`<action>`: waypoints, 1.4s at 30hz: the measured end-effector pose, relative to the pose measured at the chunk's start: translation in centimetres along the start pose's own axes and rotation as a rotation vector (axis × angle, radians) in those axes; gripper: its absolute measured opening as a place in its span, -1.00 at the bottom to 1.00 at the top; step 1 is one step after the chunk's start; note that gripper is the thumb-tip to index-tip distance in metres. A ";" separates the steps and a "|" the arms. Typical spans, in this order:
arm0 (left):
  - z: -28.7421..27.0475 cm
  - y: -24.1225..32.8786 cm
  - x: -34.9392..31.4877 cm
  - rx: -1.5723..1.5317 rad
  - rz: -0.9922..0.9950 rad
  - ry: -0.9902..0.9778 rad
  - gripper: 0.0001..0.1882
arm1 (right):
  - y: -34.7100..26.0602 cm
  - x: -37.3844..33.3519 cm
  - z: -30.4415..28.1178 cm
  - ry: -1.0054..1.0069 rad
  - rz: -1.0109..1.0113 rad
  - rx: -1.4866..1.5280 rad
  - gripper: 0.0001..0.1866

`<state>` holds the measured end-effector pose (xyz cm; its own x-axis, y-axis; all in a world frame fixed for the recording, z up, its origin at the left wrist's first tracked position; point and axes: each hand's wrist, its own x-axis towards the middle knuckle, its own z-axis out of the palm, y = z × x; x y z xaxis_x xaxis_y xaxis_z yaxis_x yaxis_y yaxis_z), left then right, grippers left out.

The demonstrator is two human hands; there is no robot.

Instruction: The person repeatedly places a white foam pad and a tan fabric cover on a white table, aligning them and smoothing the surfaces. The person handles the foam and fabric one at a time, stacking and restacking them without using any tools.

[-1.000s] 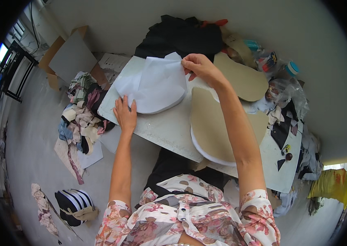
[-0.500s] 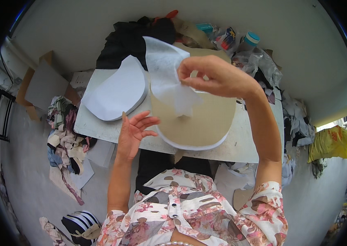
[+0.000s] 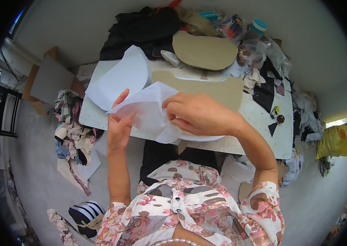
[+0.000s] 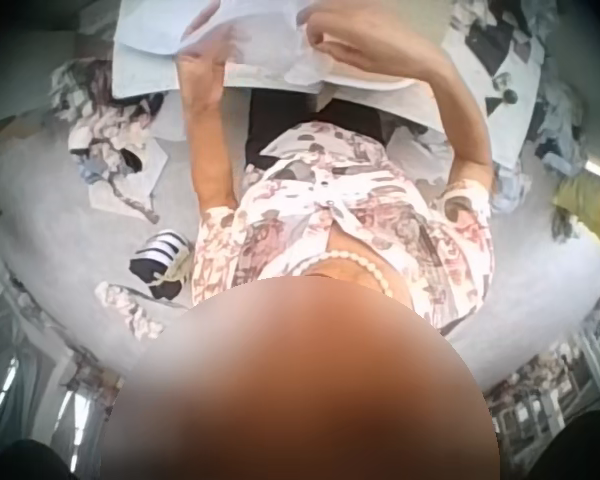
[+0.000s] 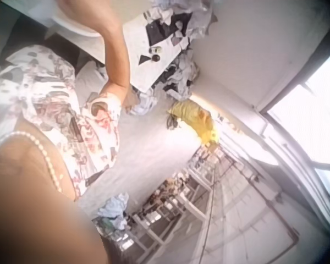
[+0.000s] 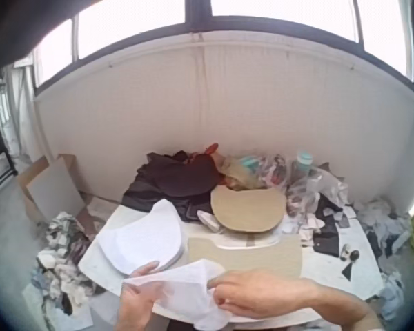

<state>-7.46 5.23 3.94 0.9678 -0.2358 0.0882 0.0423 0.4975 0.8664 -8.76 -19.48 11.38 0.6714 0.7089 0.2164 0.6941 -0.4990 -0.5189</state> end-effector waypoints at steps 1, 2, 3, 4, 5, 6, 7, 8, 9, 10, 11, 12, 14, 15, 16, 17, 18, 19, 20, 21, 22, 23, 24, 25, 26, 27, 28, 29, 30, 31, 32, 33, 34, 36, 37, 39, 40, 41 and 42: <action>-0.2 0.5 0.0 0.036 0.014 0.048 -0.45 | -0.2 0.3 0.0 -0.018 -0.009 -0.007 -0.92; -0.5 0.9 0.0 0.060 0.066 0.092 -0.56 | -0.6 0.6 0.0 -0.035 -0.018 -0.014 -0.91; -0.7 1.3 0.0 0.083 0.119 0.137 -0.66 | -0.9 0.7 0.1 -0.053 -0.028 -0.022 -0.91; -0.8 1.8 0.1 0.108 0.172 0.179 -0.74 | -1.0 0.8 0.2 -0.072 -0.019 -0.015 -0.89; -0.8 2.6 0.0 0.227 0.256 0.203 -0.79 | -1.1 1.0 0.3 -0.091 -0.011 -0.008 -0.88; -0.7 3.6 -0.1 0.348 0.340 0.228 -0.82 | -1.2 1.2 0.4 -0.111 -0.005 -0.001 -0.86; -0.3 4.6 -0.2 0.466 0.421 0.248 -0.82 | -1.4 1.5 0.3 0.038 -0.010 0.010 -0.80; 0.8 6.3 -0.4 0.644 0.462 0.288 -0.84 | -1.9 2.1 -0.1 0.186 -0.017 0.025 -0.75; 1.5 7.6 -0.6 0.757 0.487 0.287 -0.85 | -2.4 2.8 -0.5 0.335 -0.023 0.042 -0.69; 2.1 8.6 -0.7 0.873 0.511 0.278 -0.86 | -2.9 3.8 -0.6 0.452 -0.098 0.038 -0.64; 2.9 9.7 -0.8 0.990 0.534 0.270 -0.87 | -3.5 5.4 -0.5 0.568 -0.174 0.035 -0.58; 3.7 10.9 -0.9 1.089 0.565 0.205 -0.88 | -3.9 6.6 -0.2 0.622 -0.220 0.029 -0.54; 5.0 12.3 -1.2 1.138 0.592 0.162 -0.88 | -4.6 9.1 0.5 0.662 -0.294 0.008 -0.45; 5.4 12.9 -1.2 1.158 0.606 0.139 -0.88 | -4.7 10.1 1.0 0.650 -0.315 -0.008 -0.42; 5.7 13.2 -1.3 1.197 0.600 0.143 -0.87 | -4.8 10.8 1.7 0.698 -0.336 0.014 -0.54; 6.0 13.6 -1.4 1.236 0.592 0.147 -0.87 | -4.3 10.9 1.9 0.692 -0.296 -0.047 -0.60; 6.2 14.0 -1.4 1.275 0.584 0.150 -0.87 | -3.8 11.0 2.1 0.686 -0.255 -0.107 -0.66; 6.3 14.3 -1.6 1.319 0.573 0.160 -0.86 | -3.3 11.1 2.3 0.677 -0.218 -0.161 -0.72; 6.4 14.6 -1.8 1.316 0.553 0.181 -0.85 | -2.7 10.9 2.4 0.739 -0.217 -0.149 -0.84; 6.5 14.9 -2.1 1.292 0.545 0.206 -0.85 | -1.9 10.4 2.4 0.681 -0.150 -0.091 -0.85; 6.5 15.0 -2.3 1.265 0.537 0.230 -0.85 | -0.9 9.8 2.6 0.618 -0.082 -0.036 -0.85; 6.2 15.1 -2.7 1.219 0.531 0.249 -0.84 | -0.3 9.2 2.9 0.549 -0.007 0.002 -0.85; 5.7 15.2 -3.0 1.187 0.529 0.264 -0.84 | 0.3 8.7 3.3 0.524 0.022 0.064 -0.86; 5.6 15.2 -2.9 1.184 0.543 0.271 -0.84 | 1.0 8.4 3.7 0.503 0.048 0.139 -0.86; 5.4 15.0 -2.8 1.181 0.557 0.278 -0.84 | 1.7 8.0 4.1 0.483 0.074 0.214 -0.86; 5.2 14.9 -2.7 1.177 0.572 0.283 -0.84 | 2.2 7.5 4.4 0.463 0.066 0.267 -0.85; 5.0 14.9 -2.6 1.166 0.566 0.280 -0.84 | 2.7 7.2 4.9 0.442 0.058 0.322 -0.85; 4.9 14.8 -2.6 1.154 0.561 0.275 -0.84 | 3.0 6.8 5.0 0.423 0.050 0.377 -0.84; 4.8 14.8 -2.6 1.141 0.556 0.269 -0.84 | 3.2 6.2 4.9 0.387 0.078 0.412 -0.84; 4.5 14.8 -2.7 1.108 0.525 0.280 -0.84 | 3.5 5.3 4.8 0.352 0.109 0.448 -0.84; 4.3 14.9 -2.9 1.075 0.493 0.289 -0.84 | 3.7 4.4 4.8 0.319 0.141 0.485 -0.84; 3.9 15.0 -3.2 1.042 0.462 0.296 -0.83 | 4.0 3.4 4.7 0.332 0.159 0.532 -0.85; 3.5 15.4 -3.8 1.037 0.427 0.293 -0.82 | 4.1 2.4 4.6 0.343 0.174 0.581 -0.86; 1.9 14.8 -4.5 0.961 0.498 0.281 -0.81 | 4.1 -0.1 4.2 0.380 0.237 0.721 -0.88; 1.1 14.0 -4.8 0.916 0.532 0.276 -0.81 | 3.7 -1.7 3.8 0.402 0.285 0.811 -0.88; 0.6 12.1 -4.9 0.799 0.572 0.251 -0.77 | 3.4 -5.2 3.7 0.492 0.312 0.958 -0.87; 0.3 11.2 -4.5 0.755 0.592 0.160 -0.76 | 3.4 -7.3 3.8 0.566 0.296 1.010 -0.85; 0.1 10.6 -4.3 0.713 0.612 0.080 -0.75 | 3.3 -8.9 4.0 0.632 0.272 1.063 -0.84; 0.2 9.8 -4.4 0.580 0.535 0.067 -0.76 | 3.0 -10.2 3.9 0.689 0.254 1.064 -0.82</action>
<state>-11.38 10.94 12.13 0.8339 -0.0277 0.5512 -0.5512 0.0101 0.8343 -14.58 -26.22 4.38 0.9689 0.0932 0.2292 0.1947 0.2842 -0.9388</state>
